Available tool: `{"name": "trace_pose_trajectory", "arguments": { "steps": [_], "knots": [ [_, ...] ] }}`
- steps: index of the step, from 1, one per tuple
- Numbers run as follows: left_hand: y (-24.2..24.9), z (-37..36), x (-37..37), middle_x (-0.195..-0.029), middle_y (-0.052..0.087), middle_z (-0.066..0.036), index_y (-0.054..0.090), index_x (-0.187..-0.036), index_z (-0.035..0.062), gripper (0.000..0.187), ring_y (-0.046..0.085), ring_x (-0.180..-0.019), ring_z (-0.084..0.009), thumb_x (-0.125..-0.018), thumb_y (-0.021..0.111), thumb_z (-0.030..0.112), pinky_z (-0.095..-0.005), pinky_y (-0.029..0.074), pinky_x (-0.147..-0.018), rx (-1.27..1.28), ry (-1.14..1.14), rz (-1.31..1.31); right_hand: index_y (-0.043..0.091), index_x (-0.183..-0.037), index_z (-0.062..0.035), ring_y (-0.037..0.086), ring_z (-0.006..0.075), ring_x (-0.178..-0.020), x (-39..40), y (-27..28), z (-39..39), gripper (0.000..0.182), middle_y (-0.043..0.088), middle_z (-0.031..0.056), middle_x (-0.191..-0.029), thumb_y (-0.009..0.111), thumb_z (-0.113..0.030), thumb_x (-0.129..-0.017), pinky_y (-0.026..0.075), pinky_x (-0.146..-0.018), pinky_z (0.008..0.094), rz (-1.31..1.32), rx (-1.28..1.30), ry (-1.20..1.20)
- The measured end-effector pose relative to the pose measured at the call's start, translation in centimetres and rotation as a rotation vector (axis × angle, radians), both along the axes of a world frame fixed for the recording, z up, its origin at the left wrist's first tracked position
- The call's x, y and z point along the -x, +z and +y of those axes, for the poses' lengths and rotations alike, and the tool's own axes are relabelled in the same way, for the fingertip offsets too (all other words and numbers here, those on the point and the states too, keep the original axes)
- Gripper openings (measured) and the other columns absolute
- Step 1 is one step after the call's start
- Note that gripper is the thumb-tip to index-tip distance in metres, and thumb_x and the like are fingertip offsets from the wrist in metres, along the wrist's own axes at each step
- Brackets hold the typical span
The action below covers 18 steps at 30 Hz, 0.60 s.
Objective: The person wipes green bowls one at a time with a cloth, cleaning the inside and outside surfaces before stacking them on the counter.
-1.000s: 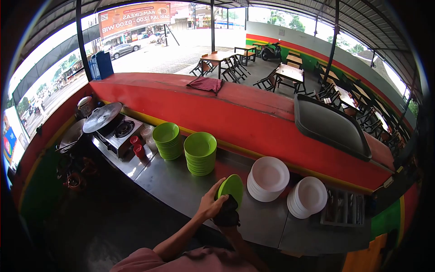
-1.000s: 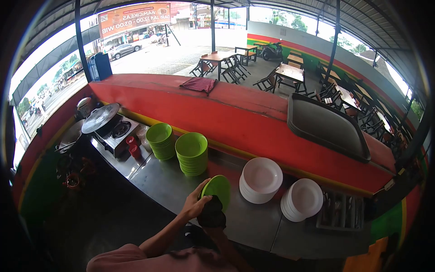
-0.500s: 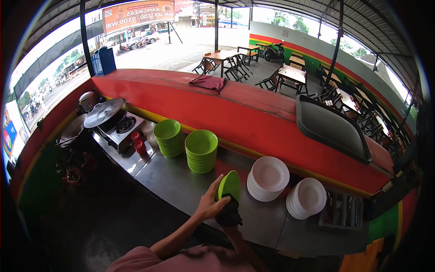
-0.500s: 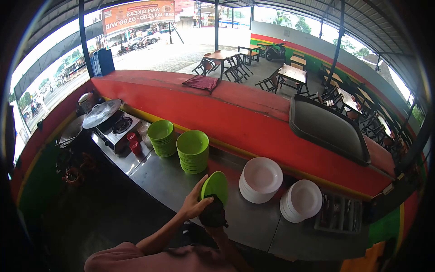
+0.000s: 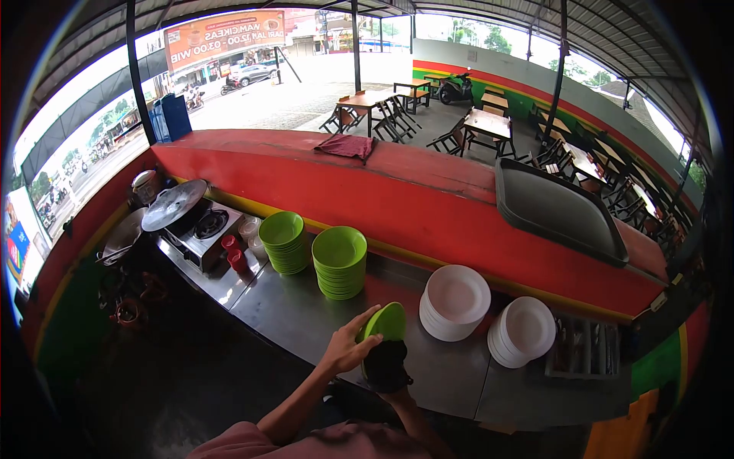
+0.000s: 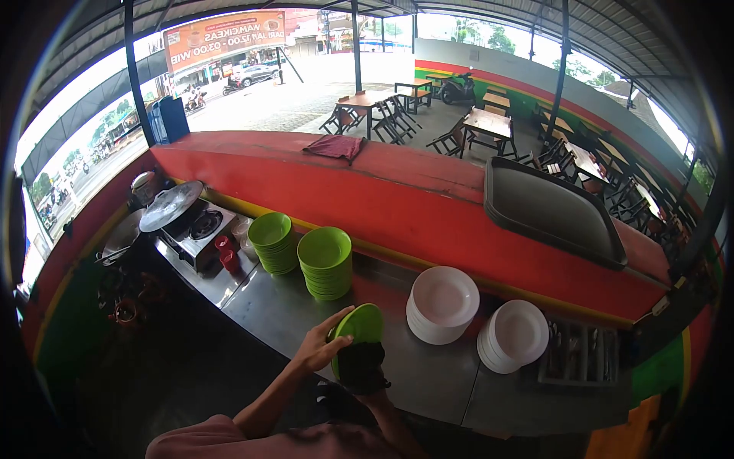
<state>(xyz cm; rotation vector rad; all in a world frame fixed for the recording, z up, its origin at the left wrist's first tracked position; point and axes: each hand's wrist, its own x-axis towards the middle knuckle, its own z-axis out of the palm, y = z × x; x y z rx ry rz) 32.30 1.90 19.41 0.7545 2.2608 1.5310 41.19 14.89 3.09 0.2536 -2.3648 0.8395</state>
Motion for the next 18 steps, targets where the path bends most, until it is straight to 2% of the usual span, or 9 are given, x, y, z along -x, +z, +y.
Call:
{"name": "trace_pose_trajectory", "arguments": {
  "steps": [3,5,8,11,14,18],
  "knots": [
    [-0.7,0.1,0.2,-0.136,0.061,-0.020,0.045,-0.151,0.0168,0.069,0.058,-0.126,-0.0384,-0.086,0.063,0.031,-0.0418,0.044,-0.106,-0.059,0.034,-0.013,0.057,-0.131,-0.0068,0.061,0.0358,-0.113,-1.1,4.6,0.0,0.058,0.062,0.0161,-0.124,0.077,-0.025,-0.080,0.050,-0.098,0.0447,-0.152,-0.172,0.043],
    [-1.7,0.2,0.3,-0.135,0.062,-0.020,0.046,-0.150,0.0163,0.067,0.058,-0.126,-0.0383,-0.087,0.063,0.032,-0.0414,0.044,-0.106,-0.102,0.076,0.018,0.057,-0.131,-0.0067,0.061,0.0355,-0.113,-1.4,5.8,-0.4,0.057,0.062,0.0160,-0.124,0.077,-0.025,-0.081,0.049,-0.098,0.0446,-0.196,-0.197,0.069],
    [-1.6,0.6,-0.4,-0.136,0.061,-0.020,0.047,-0.149,0.0160,0.064,0.058,-0.127,-0.0385,-0.089,0.062,0.034,-0.0415,0.044,-0.106,-0.093,0.067,0.020,0.057,-0.131,-0.0066,0.061,0.0352,-0.114,-0.2,5.2,-0.6,0.056,0.062,0.0159,-0.124,0.076,-0.025,-0.082,0.049,-0.098,0.0443,-0.145,-0.001,0.050],
    [-0.3,0.8,-1.5,-0.139,0.059,-0.017,0.046,-0.150,0.0111,0.061,0.056,-0.129,-0.0287,-0.094,0.059,0.033,-0.0374,0.040,-0.109,-0.012,0.006,-0.065,0.057,-0.131,-0.0065,0.061,0.0349,-0.114,0.5,4.8,-0.2,0.056,0.062,0.0158,-0.124,0.075,-0.026,-0.082,0.049,-0.098,0.0441,-0.101,0.220,0.022],
    [-0.4,0.8,-2.2,-0.139,0.059,-0.018,0.047,-0.149,0.0120,0.062,0.056,-0.129,-0.0316,-0.095,0.059,0.039,-0.0385,0.041,-0.109,-0.053,-0.032,-0.091,0.056,-0.131,-0.0064,0.061,0.0346,-0.114,0.5,4.7,0.6,0.055,0.062,0.0157,-0.124,0.075,-0.026,-0.083,0.049,-0.098,0.0438,-0.077,0.372,0.006],
    [0.6,0.6,-3.4,-0.139,0.058,-0.020,0.049,-0.147,0.0103,0.062,0.056,-0.129,-0.0353,-0.092,0.061,0.038,-0.0408,0.042,-0.109,-0.030,-0.039,0.129,0.056,-0.131,-0.0063,0.061,0.0341,-0.115,-0.3,4.8,1.2,0.054,0.061,0.0156,-0.125,0.074,-0.027,-0.084,0.049,-0.099,0.0435,-0.098,0.360,0.020]
  ]
}}
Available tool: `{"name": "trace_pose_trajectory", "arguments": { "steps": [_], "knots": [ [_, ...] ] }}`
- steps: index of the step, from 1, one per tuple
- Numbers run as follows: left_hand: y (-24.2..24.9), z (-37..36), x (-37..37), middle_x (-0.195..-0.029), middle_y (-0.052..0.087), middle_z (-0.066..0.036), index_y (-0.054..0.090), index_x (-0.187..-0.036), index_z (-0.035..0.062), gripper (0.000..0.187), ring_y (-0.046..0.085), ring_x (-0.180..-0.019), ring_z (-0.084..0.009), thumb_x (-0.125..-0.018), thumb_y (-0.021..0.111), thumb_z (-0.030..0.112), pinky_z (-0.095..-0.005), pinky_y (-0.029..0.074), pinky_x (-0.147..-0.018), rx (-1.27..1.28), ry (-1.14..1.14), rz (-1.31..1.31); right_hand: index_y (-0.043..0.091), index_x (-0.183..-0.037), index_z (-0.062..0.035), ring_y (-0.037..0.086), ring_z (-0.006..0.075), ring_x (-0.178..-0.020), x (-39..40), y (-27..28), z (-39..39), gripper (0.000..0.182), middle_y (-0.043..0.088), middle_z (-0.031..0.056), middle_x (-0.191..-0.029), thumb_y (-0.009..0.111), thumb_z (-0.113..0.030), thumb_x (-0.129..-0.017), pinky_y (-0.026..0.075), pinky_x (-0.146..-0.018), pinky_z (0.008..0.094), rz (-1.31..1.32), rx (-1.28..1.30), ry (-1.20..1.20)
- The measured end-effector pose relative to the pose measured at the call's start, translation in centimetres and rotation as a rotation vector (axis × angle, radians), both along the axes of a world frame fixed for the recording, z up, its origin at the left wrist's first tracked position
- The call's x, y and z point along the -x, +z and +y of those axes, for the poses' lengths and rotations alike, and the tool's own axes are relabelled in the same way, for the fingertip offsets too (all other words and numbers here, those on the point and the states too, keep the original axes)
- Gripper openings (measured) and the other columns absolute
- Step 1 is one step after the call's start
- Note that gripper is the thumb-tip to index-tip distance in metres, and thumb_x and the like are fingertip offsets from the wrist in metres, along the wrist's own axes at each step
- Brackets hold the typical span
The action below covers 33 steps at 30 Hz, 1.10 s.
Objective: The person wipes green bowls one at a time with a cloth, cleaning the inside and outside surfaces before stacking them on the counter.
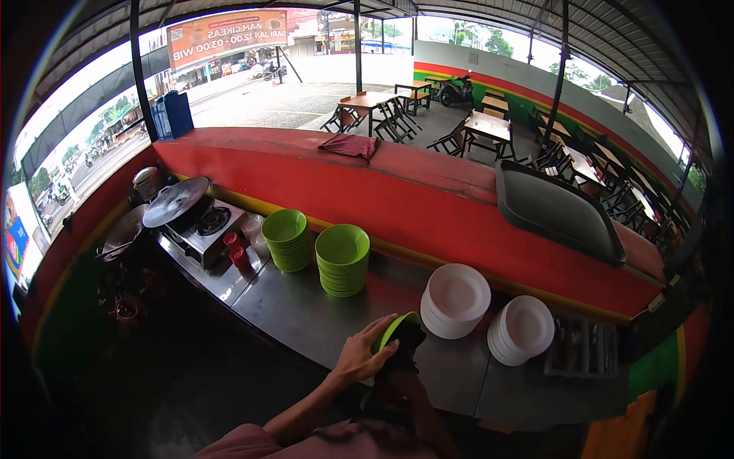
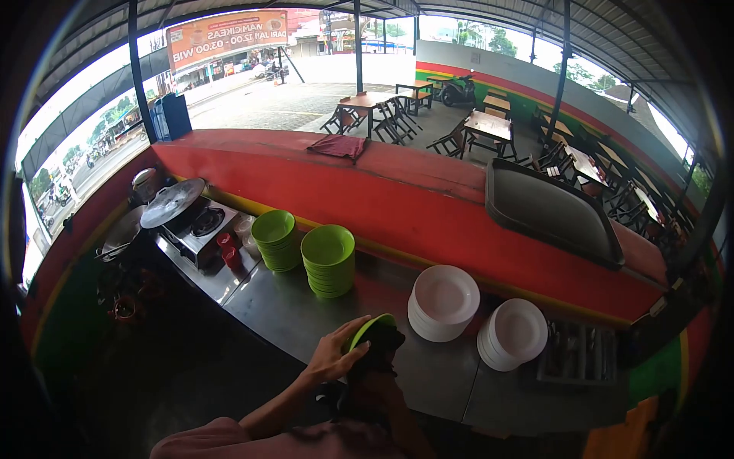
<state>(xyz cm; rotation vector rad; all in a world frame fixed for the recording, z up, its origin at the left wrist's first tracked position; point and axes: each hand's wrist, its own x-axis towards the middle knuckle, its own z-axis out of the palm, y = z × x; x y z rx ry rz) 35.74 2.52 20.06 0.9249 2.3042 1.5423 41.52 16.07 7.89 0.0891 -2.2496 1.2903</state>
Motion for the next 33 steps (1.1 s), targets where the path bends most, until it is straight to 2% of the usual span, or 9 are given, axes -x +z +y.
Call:
{"name": "trace_pose_trajectory", "arguments": {
  "steps": [8,12,15,18,21,27,33],
  "knots": [
    [-0.4,-0.2,1.2,-0.137,0.061,-0.017,0.056,-0.140,0.0093,0.059,0.059,-0.125,-0.0385,-0.088,0.063,0.035,-0.0426,0.046,-0.105,-0.067,0.051,0.039,0.056,-0.130,-0.0061,0.060,0.0332,-0.115,-2.8,-0.5,-1.1,0.052,0.061,0.0154,-0.125,0.072,-0.028,-0.086,0.049,-0.099,0.0429,-0.083,-0.290,0.152],
    [-1.1,0.6,1.1,-0.130,0.065,-0.021,0.055,-0.142,0.0061,0.058,0.062,-0.123,-0.0313,-0.088,0.061,0.028,-0.0401,0.045,-0.104,-0.097,0.093,0.057,0.056,-0.130,-0.0059,0.060,0.0328,-0.116,-3.3,-0.7,-1.8,0.051,0.061,0.0152,-0.126,0.071,-0.028,-0.087,0.049,-0.100,0.0426,-0.090,-0.311,0.155],
    [-2.0,1.2,0.8,-0.129,0.066,-0.020,0.054,-0.142,0.0073,0.059,0.061,-0.123,-0.0330,-0.088,0.061,0.028,-0.0405,0.045,-0.104,-0.118,0.145,0.022,0.056,-0.130,-0.0058,0.060,0.0325,-0.116,-3.5,-1.1,-2.0,0.050,0.061,0.0151,-0.126,0.070,-0.028,-0.088,0.049,-0.100,0.0423,-0.077,-0.311,0.139],
    [-1.2,1.7,-0.3,-0.133,0.063,-0.017,0.054,-0.142,0.0118,0.059,0.060,-0.123,-0.0385,-0.088,0.062,0.033,-0.0429,0.046,-0.105,-0.029,0.153,-0.011,0.056,-0.130,-0.0057,0.060,0.0321,-0.116,-3.5,-1.5,-2.1,0.050,0.060,0.0150,-0.126,0.069,-0.029,-0.089,0.049,-0.100,0.0421,-0.066,-0.314,0.097],
    [-1.1,2.0,-0.7,-0.137,0.060,-0.015,0.051,-0.145,0.0145,0.061,0.058,-0.126,-0.0379,-0.089,0.062,0.037,-0.0433,0.045,-0.106,0.036,0.133,-0.063,0.055,-0.130,-0.0056,0.060,0.0318,-0.117,-3.3,-1.7,-2.2,0.049,0.060,0.0149,-0.127,0.069,-0.029,-0.089,0.049,-0.100,0.0419,-0.053,-0.313,0.065],
    [-1.9,1.8,-1.6,-0.142,0.053,-0.020,0.039,-0.152,0.0131,0.072,0.055,-0.128,-0.0408,-0.090,0.062,0.041,-0.0452,0.043,-0.107,0.092,0.167,-0.016,0.055,-0.130,-0.0055,0.060,0.0311,-0.117,-3.4,-1.6,-2.2,0.048,0.060,0.0147,-0.127,0.067,-0.030,-0.091,0.049,-0.101,0.0414,-0.042,-0.308,0.042],
    [-2.0,1.2,-1.3,-0.142,0.052,-0.021,0.037,-0.153,0.0119,0.074,0.055,-0.127,-0.0426,-0.088,0.062,0.037,-0.0476,0.043,-0.107,0.117,0.157,-0.011,0.055,-0.130,-0.0053,0.059,0.0305,-0.118,-3.6,-1.8,-2.2,0.046,0.059,0.0145,-0.128,0.066,-0.031,-0.092,0.049,-0.101,0.0409,-0.028,-0.323,0.009]
  ]
}}
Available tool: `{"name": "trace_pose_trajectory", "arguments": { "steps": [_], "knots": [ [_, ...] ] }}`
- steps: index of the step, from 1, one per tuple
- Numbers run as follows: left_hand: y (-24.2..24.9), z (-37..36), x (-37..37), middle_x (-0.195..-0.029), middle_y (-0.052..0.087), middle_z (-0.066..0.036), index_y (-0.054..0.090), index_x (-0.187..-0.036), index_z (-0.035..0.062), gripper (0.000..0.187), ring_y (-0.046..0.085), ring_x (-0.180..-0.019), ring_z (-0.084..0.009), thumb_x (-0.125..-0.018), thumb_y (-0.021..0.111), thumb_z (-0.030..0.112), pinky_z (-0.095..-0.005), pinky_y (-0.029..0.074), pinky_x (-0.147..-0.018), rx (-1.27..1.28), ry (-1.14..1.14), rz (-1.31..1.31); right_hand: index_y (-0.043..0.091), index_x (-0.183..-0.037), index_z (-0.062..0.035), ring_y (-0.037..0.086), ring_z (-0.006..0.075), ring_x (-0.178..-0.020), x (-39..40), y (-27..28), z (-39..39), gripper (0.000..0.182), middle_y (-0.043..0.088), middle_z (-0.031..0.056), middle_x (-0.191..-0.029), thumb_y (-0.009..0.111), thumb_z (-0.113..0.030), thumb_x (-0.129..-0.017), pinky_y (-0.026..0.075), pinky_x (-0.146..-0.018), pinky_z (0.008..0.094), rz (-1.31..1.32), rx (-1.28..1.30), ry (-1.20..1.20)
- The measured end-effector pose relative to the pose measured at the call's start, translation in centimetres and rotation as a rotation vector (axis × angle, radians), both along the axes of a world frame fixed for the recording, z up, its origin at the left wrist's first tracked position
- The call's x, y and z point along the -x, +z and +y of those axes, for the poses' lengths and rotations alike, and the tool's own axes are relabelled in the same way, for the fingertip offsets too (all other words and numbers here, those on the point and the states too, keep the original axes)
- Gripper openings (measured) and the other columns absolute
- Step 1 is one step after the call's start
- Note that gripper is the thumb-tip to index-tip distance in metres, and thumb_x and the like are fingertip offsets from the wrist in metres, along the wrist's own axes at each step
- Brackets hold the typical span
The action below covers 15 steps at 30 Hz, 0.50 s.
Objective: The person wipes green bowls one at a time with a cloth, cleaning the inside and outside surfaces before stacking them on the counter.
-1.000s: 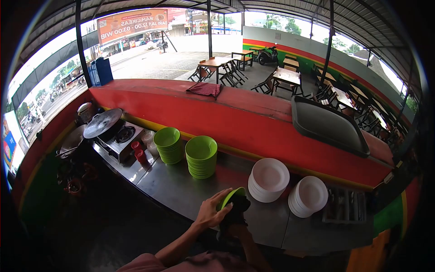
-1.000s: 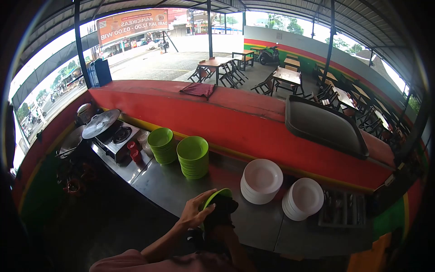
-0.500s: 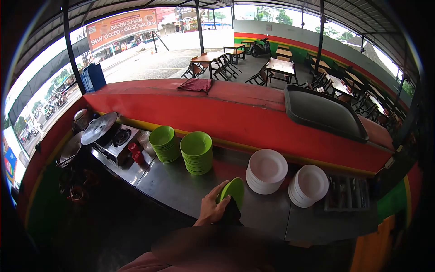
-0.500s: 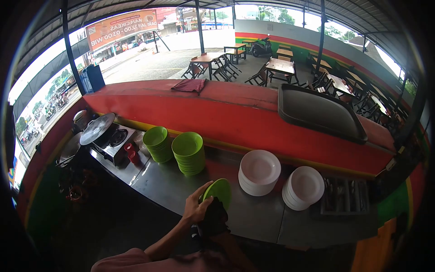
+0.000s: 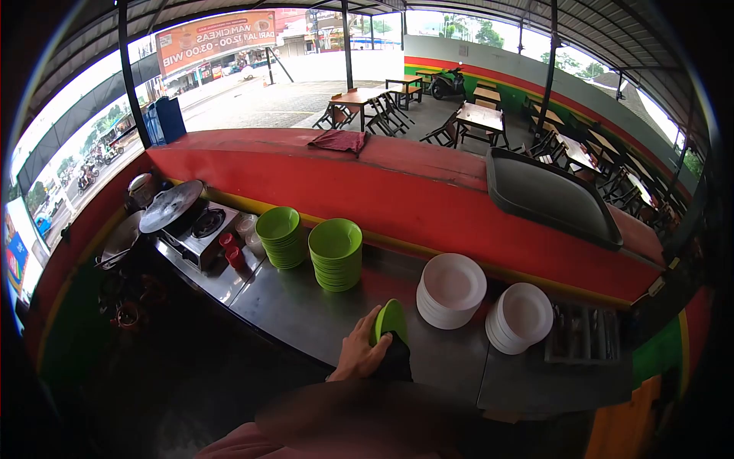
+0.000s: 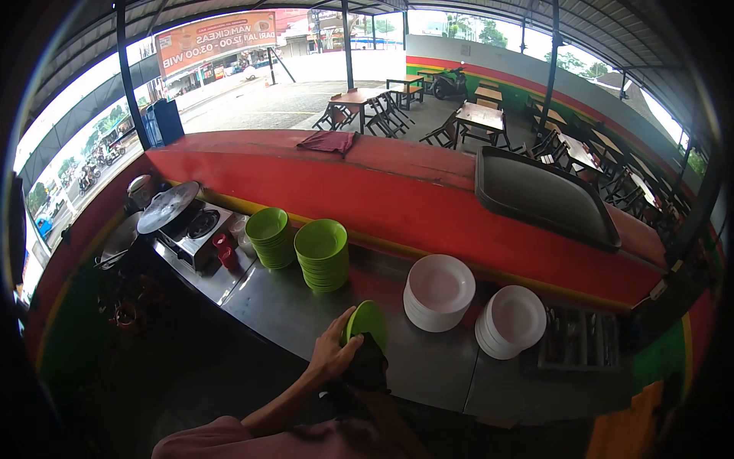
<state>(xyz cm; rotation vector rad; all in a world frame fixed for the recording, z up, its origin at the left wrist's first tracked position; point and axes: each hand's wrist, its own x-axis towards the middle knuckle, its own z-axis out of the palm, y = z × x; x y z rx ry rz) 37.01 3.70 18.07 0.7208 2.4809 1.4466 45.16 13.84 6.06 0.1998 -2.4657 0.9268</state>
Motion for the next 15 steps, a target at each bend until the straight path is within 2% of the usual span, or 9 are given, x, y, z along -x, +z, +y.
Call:
{"name": "trace_pose_trajectory", "arguments": {
  "steps": [6,9,13,15],
  "knots": [
    [1.4,0.1,-0.3,-0.142,0.053,-0.019,0.038,-0.153,0.0129,0.073,0.056,-0.125,-0.0427,-0.086,0.061,0.033,-0.0476,0.044,-0.106,-0.054,-0.020,0.064,0.055,-0.129,-0.0051,0.059,0.0298,-0.118,0.8,-0.5,0.5,0.045,0.059,0.0143,-0.128,0.064,-0.032,-0.094,0.049,-0.102,0.0405,0.055,0.043,-0.154],
    [2.4,0.0,0.1,-0.140,0.055,-0.019,0.041,-0.151,0.0130,0.072,0.057,-0.124,-0.0422,-0.086,0.062,0.033,-0.0466,0.045,-0.105,-0.091,-0.040,0.078,0.055,-0.129,-0.0050,0.059,0.0295,-0.119,1.0,-2.0,1.0,0.045,0.059,0.0142,-0.128,0.064,-0.032,-0.095,0.049,-0.102,0.0402,0.032,0.265,-0.162],
    [3.6,-0.3,0.4,-0.138,0.058,-0.020,0.044,-0.150,0.0116,0.070,0.057,-0.125,-0.0416,-0.086,0.062,0.033,-0.0456,0.045,-0.106,-0.141,-0.111,0.060,0.053,-0.133,-0.0037,0.062,0.0237,-0.114,1.0,-2.8,2.0,0.039,0.061,0.0122,-0.126,0.054,-0.027,-0.101,0.051,-0.101,0.0391,0.025,0.676,-0.097],
    [3.9,-0.5,0.5,-0.138,0.058,-0.021,0.045,-0.149,0.0112,0.069,0.056,-0.126,-0.0414,-0.086,0.062,0.034,-0.0453,0.044,-0.107,-0.140,-0.143,0.074,0.052,-0.134,-0.0027,0.063,0.0221,-0.113,0.6,-1.7,2.2,0.037,0.062,0.0121,-0.125,0.049,-0.024,-0.104,0.053,-0.099,0.0374,0.073,0.723,-0.102]
  ]
}}
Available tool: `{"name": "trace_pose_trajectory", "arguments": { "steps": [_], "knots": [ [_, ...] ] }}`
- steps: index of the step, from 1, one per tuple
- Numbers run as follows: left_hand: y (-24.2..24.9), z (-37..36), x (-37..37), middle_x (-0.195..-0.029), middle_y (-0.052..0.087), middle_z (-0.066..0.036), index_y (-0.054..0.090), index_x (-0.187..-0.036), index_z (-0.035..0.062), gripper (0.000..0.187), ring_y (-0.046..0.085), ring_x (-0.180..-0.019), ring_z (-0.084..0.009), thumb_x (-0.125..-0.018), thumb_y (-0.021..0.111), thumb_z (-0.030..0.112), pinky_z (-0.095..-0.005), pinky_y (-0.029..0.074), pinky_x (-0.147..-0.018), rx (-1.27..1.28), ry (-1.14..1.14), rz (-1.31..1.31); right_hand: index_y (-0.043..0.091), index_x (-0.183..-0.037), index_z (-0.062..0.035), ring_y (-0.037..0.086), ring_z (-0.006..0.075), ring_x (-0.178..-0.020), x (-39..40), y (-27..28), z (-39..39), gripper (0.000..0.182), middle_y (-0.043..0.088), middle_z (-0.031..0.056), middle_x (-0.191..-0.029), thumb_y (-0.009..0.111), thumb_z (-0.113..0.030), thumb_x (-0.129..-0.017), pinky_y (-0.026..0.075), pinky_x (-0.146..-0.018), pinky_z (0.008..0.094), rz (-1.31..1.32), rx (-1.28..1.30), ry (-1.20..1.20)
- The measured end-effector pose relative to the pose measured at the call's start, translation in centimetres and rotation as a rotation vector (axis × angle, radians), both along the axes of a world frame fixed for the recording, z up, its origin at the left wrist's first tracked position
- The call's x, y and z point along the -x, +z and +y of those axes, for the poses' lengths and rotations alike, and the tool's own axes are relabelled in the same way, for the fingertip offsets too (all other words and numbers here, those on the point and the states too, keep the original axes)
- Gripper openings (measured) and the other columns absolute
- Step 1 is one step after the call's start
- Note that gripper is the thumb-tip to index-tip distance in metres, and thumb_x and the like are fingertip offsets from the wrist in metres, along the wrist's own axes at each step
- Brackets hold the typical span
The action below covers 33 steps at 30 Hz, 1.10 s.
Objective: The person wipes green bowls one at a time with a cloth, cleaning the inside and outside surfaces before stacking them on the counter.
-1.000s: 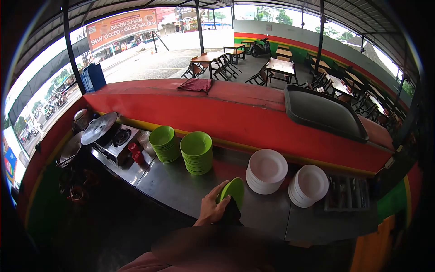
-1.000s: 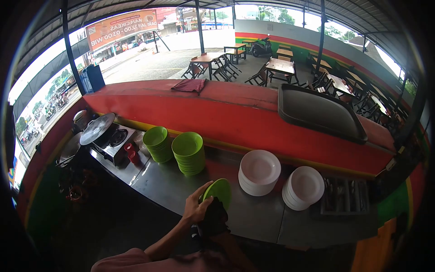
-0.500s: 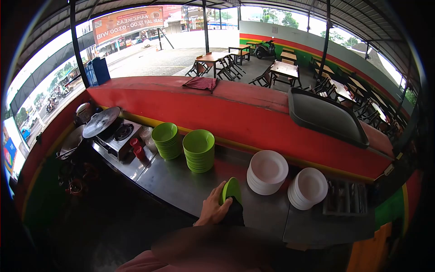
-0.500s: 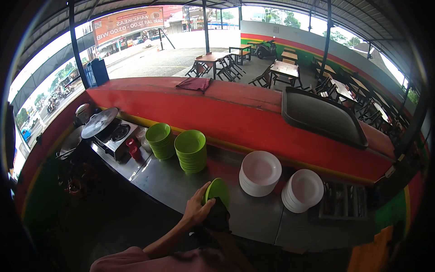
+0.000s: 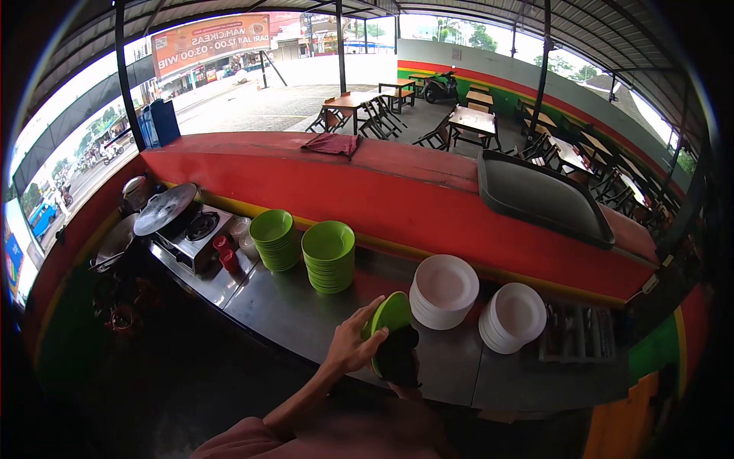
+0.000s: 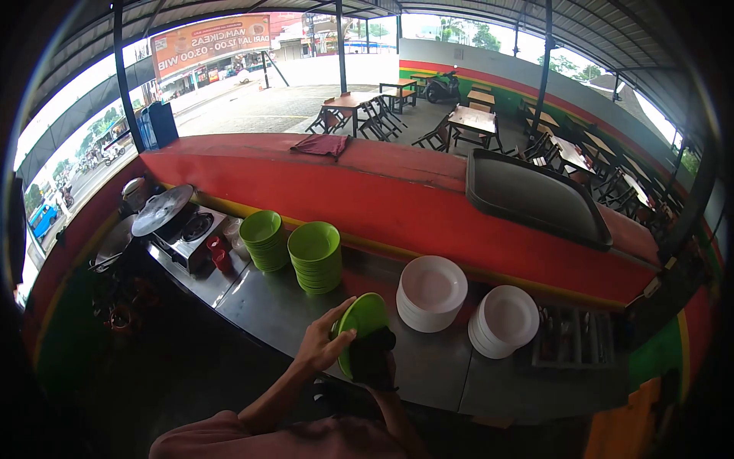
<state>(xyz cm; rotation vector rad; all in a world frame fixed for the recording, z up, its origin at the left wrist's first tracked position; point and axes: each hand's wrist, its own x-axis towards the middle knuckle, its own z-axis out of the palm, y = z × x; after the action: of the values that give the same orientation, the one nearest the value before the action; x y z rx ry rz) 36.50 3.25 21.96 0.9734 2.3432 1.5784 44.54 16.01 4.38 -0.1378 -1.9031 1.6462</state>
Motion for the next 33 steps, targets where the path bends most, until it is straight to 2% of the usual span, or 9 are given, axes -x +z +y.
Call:
{"name": "trace_pose_trajectory", "arguments": {
  "steps": [3,7,12,15,17,19,26,30,33],
  "knots": [
    [0.4,-0.1,0.2,-0.139,0.058,-0.021,0.046,-0.149,0.0109,0.069,0.056,-0.127,-0.0410,-0.086,0.063,0.036,-0.0452,0.044,-0.108,0.003,-0.042,-0.036,0.052,-0.135,-0.0014,0.064,0.0211,-0.111,-0.4,1.8,-0.2,0.035,0.063,0.0124,-0.122,0.042,-0.022,-0.107,0.054,-0.097,0.0352,-0.040,-0.076,-0.088],
    [-0.2,0.2,0.4,-0.144,0.053,-0.020,0.038,-0.153,0.0126,0.075,0.056,-0.126,-0.0417,-0.086,0.063,0.037,-0.0459,0.044,-0.107,0.021,-0.036,-0.002,0.054,-0.132,-0.0009,0.062,0.0198,-0.113,0.1,-0.2,-0.1,0.038,0.064,0.0104,-0.121,0.053,-0.027,-0.104,0.054,-0.096,0.0363,0.097,-0.007,-0.036],
    [-1.4,1.1,-0.9,-0.144,0.052,-0.020,0.030,-0.156,0.0166,0.082,0.053,-0.131,-0.0405,-0.081,0.063,0.027,-0.0443,0.041,-0.109,-0.038,0.026,-0.126,0.054,-0.129,-0.0016,0.062,0.0206,-0.113,-0.4,7.2,-1.5,0.045,0.062,0.0093,-0.121,0.067,-0.029,-0.095,0.051,-0.100,0.0408,-0.026,-0.973,-0.282],
    [-1.7,0.4,0.1,-0.140,0.056,-0.021,0.038,-0.153,0.0170,0.077,0.055,-0.129,-0.0397,-0.079,0.061,0.026,-0.0437,0.042,-0.109,-0.001,0.020,-0.072,0.052,-0.131,-0.0025,0.061,0.0249,-0.114,0.2,4.9,-1.3,0.047,0.060,0.0098,-0.122,0.067,-0.029,-0.095,0.043,-0.107,0.0446,-0.077,-0.971,-0.111],
    [0.0,-0.5,1.1,-0.139,0.057,-0.022,0.040,-0.152,0.0156,0.076,0.055,-0.126,-0.0443,-0.082,0.063,0.032,-0.0457,0.043,-0.109,0.076,-0.047,-0.139,0.049,-0.134,-0.0030,0.059,0.0270,-0.117,0.0,1.9,-1.9,0.049,0.059,0.0101,-0.124,0.065,-0.029,-0.096,0.040,-0.110,0.0452,-0.065,-0.179,0.097],
    [0.4,-1.2,1.7,-0.141,0.055,-0.022,0.039,-0.153,0.0154,0.077,0.054,-0.128,-0.0437,-0.082,0.064,0.034,-0.0465,0.042,-0.109,0.119,-0.076,-0.042,0.046,-0.136,-0.0034,0.058,0.0277,-0.119,-0.1,1.9,-2.2,0.049,0.059,0.0104,-0.126,0.063,-0.028,-0.097,0.040,-0.110,0.0442,-0.104,0.230,0.199],
    [-2.7,0.5,-0.8,-0.146,0.049,-0.022,0.035,-0.154,0.0129,0.080,0.050,-0.132,-0.0422,-0.082,0.064,0.035,-0.0491,0.041,-0.109,0.043,0.103,0.003,0.048,-0.135,-0.0040,0.059,0.0239,-0.119,-0.6,-0.5,-1.9,0.044,0.058,0.0105,-0.130,0.061,-0.026,-0.099,0.045,-0.107,0.0390,-0.070,-0.130,0.127],
    [-4.3,0.5,-0.3,-0.143,0.052,-0.022,0.038,-0.152,0.0116,0.076,0.053,-0.130,-0.0424,-0.082,0.061,0.030,-0.0484,0.042,-0.109,0.097,0.059,-0.037,0.054,-0.128,-0.0041,0.059,0.0227,-0.119,-1.3,4.3,-2.9,0.039,0.061,0.0112,-0.127,0.064,-0.026,-0.097,0.047,-0.104,0.0388,-0.330,-0.806,-0.123],
    [-2.5,0.1,0.7,-0.140,0.056,-0.023,0.041,-0.151,0.0111,0.074,0.055,-0.127,-0.0425,-0.082,0.061,0.030,-0.0475,0.043,-0.108,0.154,0.003,-0.141,0.055,-0.127,-0.0041,0.061,0.0245,-0.116,-1.7,1.5,-2.5,0.040,0.064,0.0119,-0.123,0.067,-0.022,-0.094,0.049,-0.101,0.0383,-0.327,0.030,-0.013]
  ]
}}
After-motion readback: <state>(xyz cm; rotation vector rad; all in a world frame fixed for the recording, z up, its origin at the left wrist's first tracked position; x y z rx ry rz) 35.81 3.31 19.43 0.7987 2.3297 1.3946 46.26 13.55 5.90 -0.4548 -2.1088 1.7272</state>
